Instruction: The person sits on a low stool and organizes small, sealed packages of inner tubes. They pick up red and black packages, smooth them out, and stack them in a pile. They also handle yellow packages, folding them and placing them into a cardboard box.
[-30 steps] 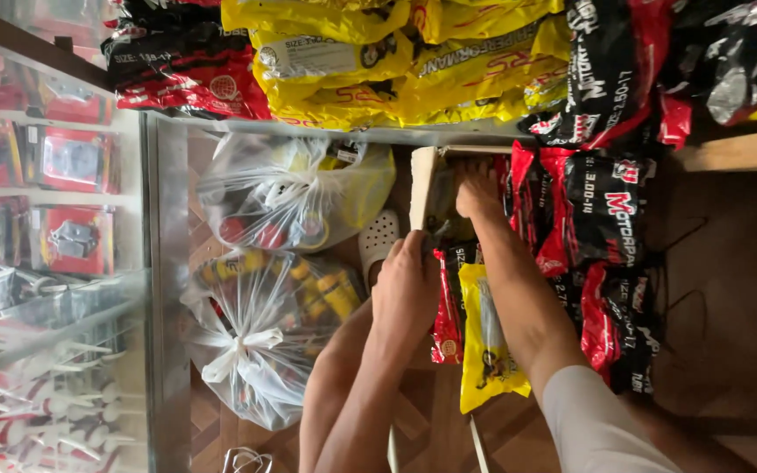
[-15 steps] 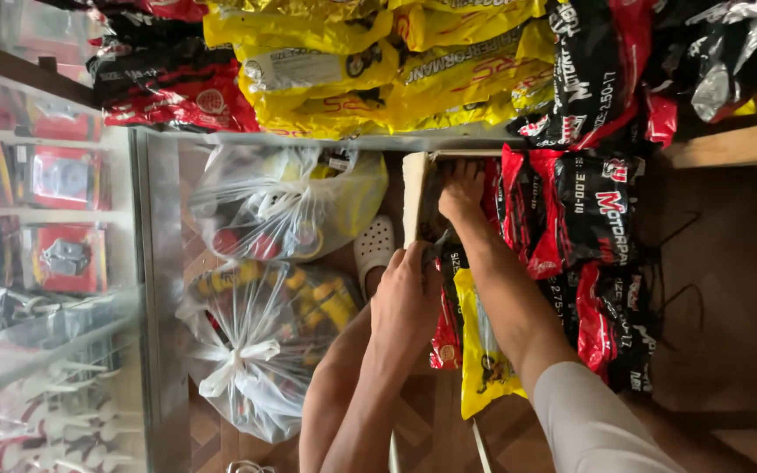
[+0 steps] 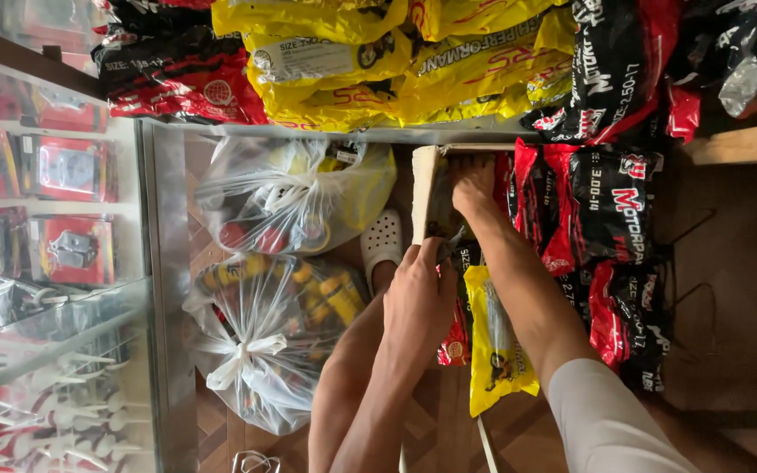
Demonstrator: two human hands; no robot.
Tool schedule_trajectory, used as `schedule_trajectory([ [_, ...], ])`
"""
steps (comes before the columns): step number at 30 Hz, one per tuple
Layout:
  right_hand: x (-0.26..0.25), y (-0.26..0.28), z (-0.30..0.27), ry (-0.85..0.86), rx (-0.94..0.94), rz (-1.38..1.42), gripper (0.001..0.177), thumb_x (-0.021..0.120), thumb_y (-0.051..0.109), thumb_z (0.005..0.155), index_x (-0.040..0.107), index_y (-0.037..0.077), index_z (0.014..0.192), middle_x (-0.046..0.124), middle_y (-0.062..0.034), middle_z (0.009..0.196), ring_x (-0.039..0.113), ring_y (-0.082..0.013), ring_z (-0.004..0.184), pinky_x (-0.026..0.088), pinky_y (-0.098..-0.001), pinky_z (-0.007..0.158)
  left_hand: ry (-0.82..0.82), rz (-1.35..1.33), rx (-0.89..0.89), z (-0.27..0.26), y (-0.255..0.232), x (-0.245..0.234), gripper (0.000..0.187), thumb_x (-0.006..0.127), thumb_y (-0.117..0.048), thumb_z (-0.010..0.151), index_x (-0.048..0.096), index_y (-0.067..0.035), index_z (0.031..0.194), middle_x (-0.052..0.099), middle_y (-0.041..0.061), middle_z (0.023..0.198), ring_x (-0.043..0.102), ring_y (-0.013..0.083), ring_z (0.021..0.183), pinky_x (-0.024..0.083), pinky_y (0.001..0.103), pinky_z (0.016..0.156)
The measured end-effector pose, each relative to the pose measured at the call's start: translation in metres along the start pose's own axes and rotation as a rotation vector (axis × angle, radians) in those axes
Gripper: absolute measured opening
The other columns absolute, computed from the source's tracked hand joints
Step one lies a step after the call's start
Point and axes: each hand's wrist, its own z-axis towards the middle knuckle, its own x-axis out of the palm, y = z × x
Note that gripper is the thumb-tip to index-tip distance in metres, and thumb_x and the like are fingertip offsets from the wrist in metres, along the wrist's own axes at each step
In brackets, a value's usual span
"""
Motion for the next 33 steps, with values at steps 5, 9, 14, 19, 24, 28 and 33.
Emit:
schedule_trajectory([
  [5, -0.072, 0.002, -0.058, -0.013, 0.001, 0.03, 0.039, 0.048, 0.012, 0.095, 0.077, 0.014, 0.12, 0.075, -0.0055, 0.123, 0.064, -0.0249, 0.12, 0.037, -0.0488, 0.1, -0.007, 0.009, 0.019, -0.002, 0.0, 0.001, 0.03, 0.05, -0.028, 0.098, 0.057, -0.02, 0.126, 0.06, 0.008, 0.101, 0.07, 0.04, 0.094, 0.06, 0.062, 0.074],
  [9, -0.068, -0.022, -0.067, -0.17, -0.171, 0.141, 0.021, 0.074, 0.009, 0.072, 0.081, 0.009, 0.092, 0.078, -0.0102, 0.086, 0.075, -0.0314, 0.087, 0.056, -0.0482, 0.069, 0.016, -0.016, 0.015, -0.002, 0.0, 0.004, 0.033, 0.049, -0.025, 0.096, 0.057, -0.021, 0.128, 0.06, 0.008, 0.105, 0.07, 0.0421, 0.094, 0.059, 0.064, 0.077],
  [14, -0.109, -0.032, -0.102, -0.155, -0.243, 0.072, 0.051, 0.085, 0.026, 0.064, 0.076, 0.008, 0.111, 0.077, -0.0134, 0.102, 0.067, -0.0347, 0.107, 0.051, -0.0525, 0.082, 0.023, 0.012, 0.014, 0.001, 0.005, 0.009, 0.033, 0.052, -0.028, 0.096, 0.056, -0.026, 0.129, 0.061, 0.007, 0.107, 0.07, 0.0423, 0.098, 0.059, 0.064, 0.08],
  [19, -0.114, -0.042, -0.13, -0.136, -0.285, 0.213, 0.065, 0.085, 0.029, 0.065, 0.066, 0.014, 0.125, 0.074, -0.0123, 0.116, 0.064, -0.0345, 0.118, 0.044, -0.0555, 0.097, 0.0, 0.036, -0.014, 0.007, 0.011, 0.018, 0.037, 0.05, -0.022, 0.096, 0.052, -0.02, 0.133, 0.062, 0.01, 0.11, 0.07, 0.0434, 0.1, 0.059, 0.064, 0.082],
  [24, -0.145, -0.073, -0.184, -0.478, -0.308, 0.398, 0.054, 0.083, 0.032, 0.064, 0.064, 0.015, 0.112, 0.075, -0.0114, 0.1, 0.072, -0.0359, 0.099, 0.055, -0.0567, 0.081, -0.158, -0.273, -0.021, -0.007, -0.008, 0.002, 0.06, 0.046, -0.012, 0.099, 0.024, -0.011, 0.156, 0.053, 0.029, 0.117, 0.066, 0.0561, 0.1, 0.059, 0.069, 0.076],
  [28, -0.192, -0.112, -0.267, -0.667, -0.212, 0.44, 0.057, 0.084, 0.046, 0.066, 0.063, 0.016, 0.111, 0.075, -0.0097, 0.097, 0.073, -0.0336, 0.1, 0.053, -0.0517, 0.083, -0.263, -0.334, 0.098, -0.022, -0.016, -0.005, 0.092, 0.067, -0.008, 0.089, 0.012, -0.016, 0.162, 0.042, 0.034, 0.12, 0.059, 0.0619, 0.106, 0.056, 0.07, 0.078],
  [33, -0.26, -0.158, -0.429, -0.683, -0.143, 0.501, 0.06, 0.084, 0.045, 0.065, 0.064, 0.013, 0.112, 0.077, -0.0183, 0.092, 0.073, -0.0405, 0.098, 0.047, -0.0522, 0.095, -0.163, -0.313, 0.393, -0.04, -0.008, -0.003, 0.106, 0.099, -0.047, 0.058, 0.05, -0.036, 0.151, 0.027, 0.024, 0.133, 0.039, 0.0541, 0.128, 0.038, 0.056, 0.115],
])
